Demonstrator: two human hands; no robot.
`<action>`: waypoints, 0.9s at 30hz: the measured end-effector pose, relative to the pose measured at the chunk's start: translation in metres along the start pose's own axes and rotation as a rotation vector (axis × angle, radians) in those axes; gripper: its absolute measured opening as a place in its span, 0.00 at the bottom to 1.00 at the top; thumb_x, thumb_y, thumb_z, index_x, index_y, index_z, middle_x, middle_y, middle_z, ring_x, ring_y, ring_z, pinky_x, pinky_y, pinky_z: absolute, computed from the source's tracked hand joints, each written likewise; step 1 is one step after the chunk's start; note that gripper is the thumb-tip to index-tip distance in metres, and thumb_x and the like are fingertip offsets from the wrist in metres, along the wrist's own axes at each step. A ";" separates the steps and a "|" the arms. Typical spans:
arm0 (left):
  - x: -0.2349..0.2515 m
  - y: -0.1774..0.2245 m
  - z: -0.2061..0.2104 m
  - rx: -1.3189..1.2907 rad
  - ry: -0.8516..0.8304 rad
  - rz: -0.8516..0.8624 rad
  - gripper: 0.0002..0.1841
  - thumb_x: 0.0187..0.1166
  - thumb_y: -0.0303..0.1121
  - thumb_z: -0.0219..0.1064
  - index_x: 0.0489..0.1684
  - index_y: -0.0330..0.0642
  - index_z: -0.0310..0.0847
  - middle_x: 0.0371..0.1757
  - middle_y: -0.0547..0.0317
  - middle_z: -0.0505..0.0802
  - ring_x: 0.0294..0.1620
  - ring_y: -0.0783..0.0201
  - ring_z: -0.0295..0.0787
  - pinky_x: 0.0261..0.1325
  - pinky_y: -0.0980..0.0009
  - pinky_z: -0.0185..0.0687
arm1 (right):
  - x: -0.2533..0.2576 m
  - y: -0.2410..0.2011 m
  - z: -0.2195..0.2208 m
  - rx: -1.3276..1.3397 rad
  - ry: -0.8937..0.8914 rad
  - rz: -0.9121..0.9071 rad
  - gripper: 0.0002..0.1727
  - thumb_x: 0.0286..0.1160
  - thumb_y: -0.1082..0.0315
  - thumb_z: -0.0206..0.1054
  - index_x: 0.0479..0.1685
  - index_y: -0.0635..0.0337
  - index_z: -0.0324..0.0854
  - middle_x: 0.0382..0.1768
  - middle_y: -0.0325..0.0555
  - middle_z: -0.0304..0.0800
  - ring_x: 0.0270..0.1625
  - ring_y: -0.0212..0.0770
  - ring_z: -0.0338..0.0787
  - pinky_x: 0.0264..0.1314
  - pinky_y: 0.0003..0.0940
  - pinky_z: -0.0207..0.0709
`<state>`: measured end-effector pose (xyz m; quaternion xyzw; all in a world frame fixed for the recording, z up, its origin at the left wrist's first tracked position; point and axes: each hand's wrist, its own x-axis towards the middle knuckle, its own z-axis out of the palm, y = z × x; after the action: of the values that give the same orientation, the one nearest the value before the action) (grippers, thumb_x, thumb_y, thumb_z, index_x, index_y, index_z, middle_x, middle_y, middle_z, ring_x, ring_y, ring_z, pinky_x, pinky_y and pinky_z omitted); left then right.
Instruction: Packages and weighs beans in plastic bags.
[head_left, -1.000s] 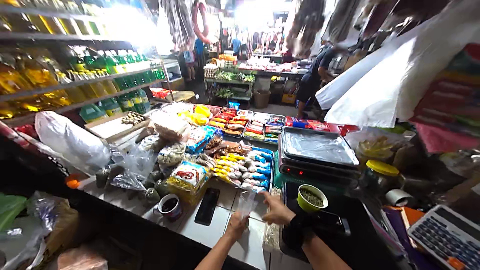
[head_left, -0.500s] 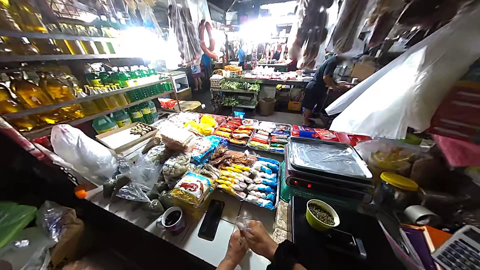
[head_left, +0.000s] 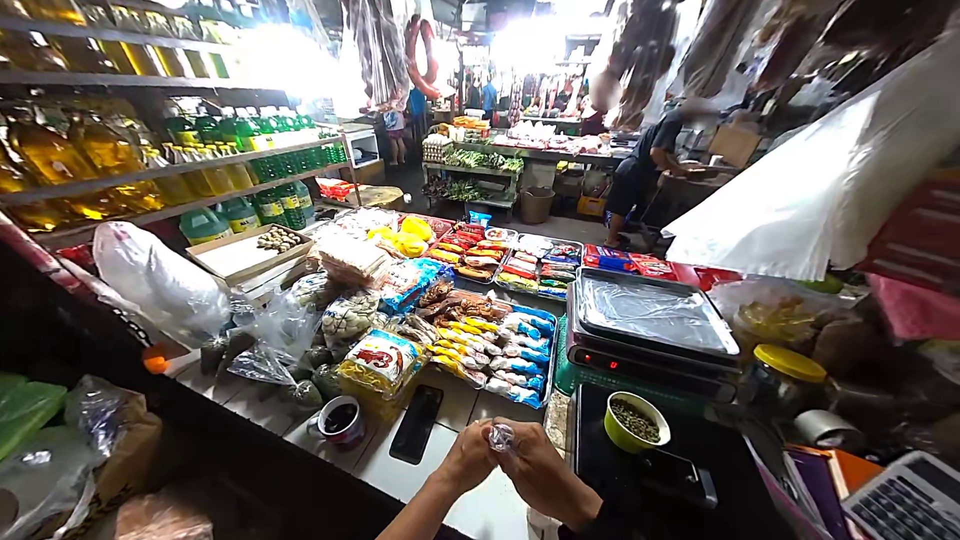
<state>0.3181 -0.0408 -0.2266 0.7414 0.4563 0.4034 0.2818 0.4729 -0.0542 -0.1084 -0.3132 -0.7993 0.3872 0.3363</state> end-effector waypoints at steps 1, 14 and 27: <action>0.004 0.004 0.001 0.009 -0.010 -0.018 0.14 0.77 0.32 0.68 0.49 0.26 0.88 0.47 0.39 0.95 0.55 0.48 0.93 0.65 0.48 0.83 | 0.000 -0.004 -0.002 -0.001 0.019 0.012 0.18 0.86 0.66 0.56 0.34 0.69 0.86 0.25 0.45 0.84 0.30 0.32 0.83 0.38 0.30 0.77; -0.031 -0.052 0.081 -0.113 0.069 -0.277 0.21 0.67 0.36 0.76 0.51 0.25 0.88 0.47 0.39 0.96 0.54 0.50 0.94 0.66 0.49 0.84 | -0.022 0.031 0.015 -0.135 -0.040 0.114 0.27 0.85 0.55 0.61 0.22 0.70 0.84 0.18 0.52 0.82 0.26 0.44 0.83 0.34 0.44 0.74; 0.014 0.026 -0.026 -1.030 0.166 -0.265 0.34 0.95 0.45 0.32 0.48 0.27 0.85 0.47 0.39 0.97 0.53 0.48 0.96 0.63 0.53 0.91 | -0.056 0.021 -0.057 0.411 0.129 0.593 0.32 0.91 0.50 0.54 0.86 0.59 0.61 0.58 0.54 0.89 0.38 0.49 0.96 0.37 0.48 0.93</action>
<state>0.3118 -0.0377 -0.1879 0.4089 0.3098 0.5932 0.6205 0.5547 -0.0635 -0.1152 -0.4811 -0.5565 0.5996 0.3153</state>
